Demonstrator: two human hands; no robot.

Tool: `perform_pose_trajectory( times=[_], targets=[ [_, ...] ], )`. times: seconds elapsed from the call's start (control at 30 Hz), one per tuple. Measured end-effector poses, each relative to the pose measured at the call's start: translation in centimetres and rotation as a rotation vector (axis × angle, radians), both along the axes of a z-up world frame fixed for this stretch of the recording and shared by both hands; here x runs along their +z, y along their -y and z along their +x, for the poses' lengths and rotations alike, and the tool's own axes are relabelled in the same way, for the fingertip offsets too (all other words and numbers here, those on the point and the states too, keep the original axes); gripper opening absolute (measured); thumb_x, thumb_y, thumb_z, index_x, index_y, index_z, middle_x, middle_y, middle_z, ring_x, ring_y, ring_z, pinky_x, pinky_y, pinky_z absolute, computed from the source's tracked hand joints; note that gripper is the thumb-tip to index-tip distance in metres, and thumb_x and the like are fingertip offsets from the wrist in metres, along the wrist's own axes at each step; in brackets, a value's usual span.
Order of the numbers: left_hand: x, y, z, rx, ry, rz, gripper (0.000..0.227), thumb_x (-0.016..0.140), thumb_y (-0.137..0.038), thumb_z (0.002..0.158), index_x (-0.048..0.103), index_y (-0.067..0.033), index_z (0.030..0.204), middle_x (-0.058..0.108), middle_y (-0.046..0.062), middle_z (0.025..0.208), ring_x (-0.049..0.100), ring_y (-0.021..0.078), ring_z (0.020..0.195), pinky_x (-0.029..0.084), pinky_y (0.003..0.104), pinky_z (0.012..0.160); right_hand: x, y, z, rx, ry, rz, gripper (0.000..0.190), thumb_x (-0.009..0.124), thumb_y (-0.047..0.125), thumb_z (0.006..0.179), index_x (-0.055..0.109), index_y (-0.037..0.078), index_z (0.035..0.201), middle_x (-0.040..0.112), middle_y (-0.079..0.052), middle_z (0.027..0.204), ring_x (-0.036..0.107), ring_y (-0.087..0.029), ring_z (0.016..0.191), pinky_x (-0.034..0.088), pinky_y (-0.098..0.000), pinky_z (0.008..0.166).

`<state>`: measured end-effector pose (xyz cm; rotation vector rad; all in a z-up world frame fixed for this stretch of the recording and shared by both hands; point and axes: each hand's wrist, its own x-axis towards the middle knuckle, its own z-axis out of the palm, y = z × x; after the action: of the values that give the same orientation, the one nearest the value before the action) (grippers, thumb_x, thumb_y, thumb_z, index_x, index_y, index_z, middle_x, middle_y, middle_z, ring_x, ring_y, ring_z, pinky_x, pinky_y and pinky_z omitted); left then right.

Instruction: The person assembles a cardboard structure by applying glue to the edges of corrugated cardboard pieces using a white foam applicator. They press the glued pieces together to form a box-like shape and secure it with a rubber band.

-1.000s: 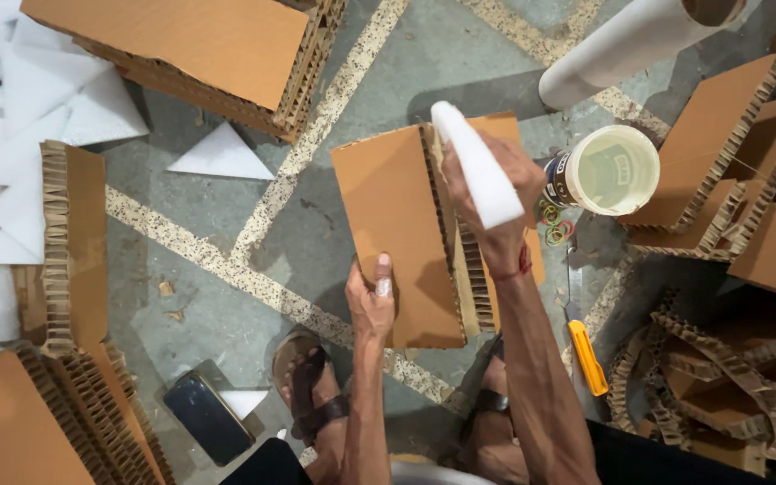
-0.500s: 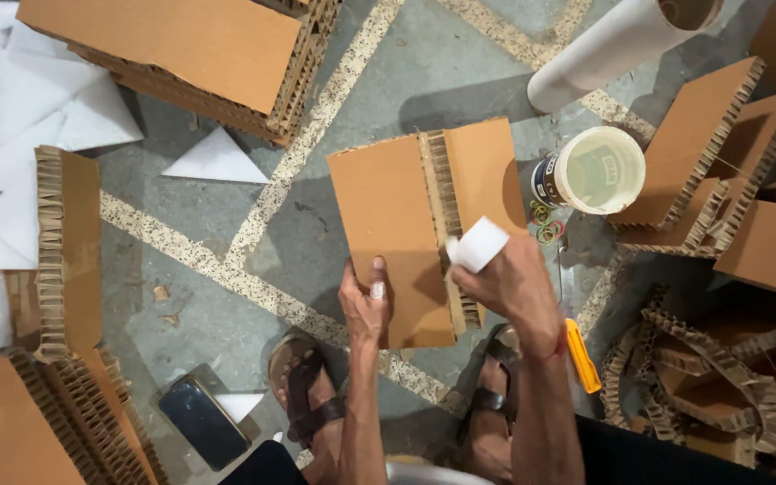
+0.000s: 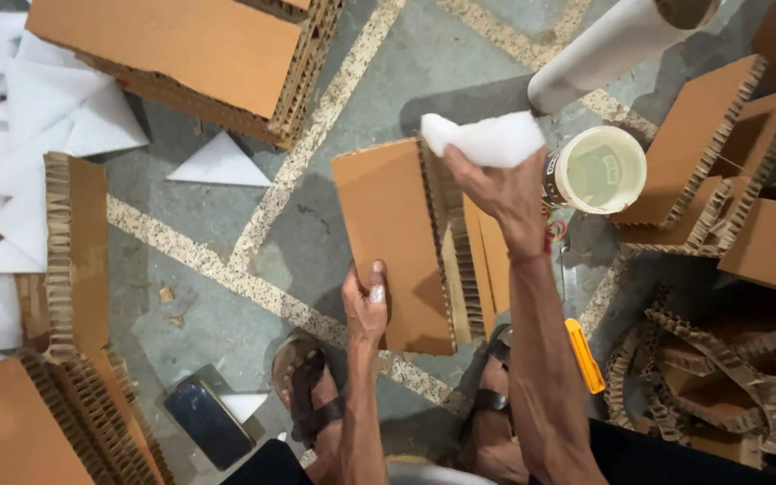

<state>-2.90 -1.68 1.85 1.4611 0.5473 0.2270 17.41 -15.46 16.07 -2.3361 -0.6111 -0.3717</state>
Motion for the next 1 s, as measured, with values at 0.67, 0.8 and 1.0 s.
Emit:
perform_pose_trajectory(
  times=[0.67,0.8,1.0],
  targets=[
    [-4.2,-0.8,-0.3,0.047,-0.088,-0.023,0.046,0.052,-0.035,0.109,0.06,0.003,0.133,0.071,0.013,0.12,0.066,0.0211,0.108,0.053,0.035,0.096,1.3,5.4,-10.1,-0.092,-0.962,0.343,0.036,0.079,0.014,0.078,0.07,-0.006,0.107,0.076,-0.011,0.088,0.073,-0.018,0.073,0.058,-0.0301,0.061],
    [-3.6,-0.5,-0.4,0.036,-0.028,-0.017,0.047,0.051,-0.035,0.11,0.059,0.004,0.136,0.069,0.013,0.124,0.064,0.0207,0.113,0.051,0.034,0.1,-2.7,3.7,-7.6,-0.148,-0.571,0.144,0.026,0.08,0.023,0.092,0.078,0.001,0.106,0.077,-0.006,0.082,0.076,-0.014,0.073,0.059,-0.0298,0.065],
    [-3.2,-0.6,-0.2,0.032,-0.021,-0.081,0.049,0.051,-0.036,0.109,0.057,0.0036,0.137,0.07,0.013,0.124,0.065,0.0188,0.112,0.052,0.033,0.098,-3.5,3.1,-8.6,0.018,-0.017,-0.022,0.017,0.083,0.018,0.099,0.076,0.003,0.104,0.077,-0.012,0.094,0.075,-0.028,0.081,0.059,-0.0384,0.074]
  ],
)
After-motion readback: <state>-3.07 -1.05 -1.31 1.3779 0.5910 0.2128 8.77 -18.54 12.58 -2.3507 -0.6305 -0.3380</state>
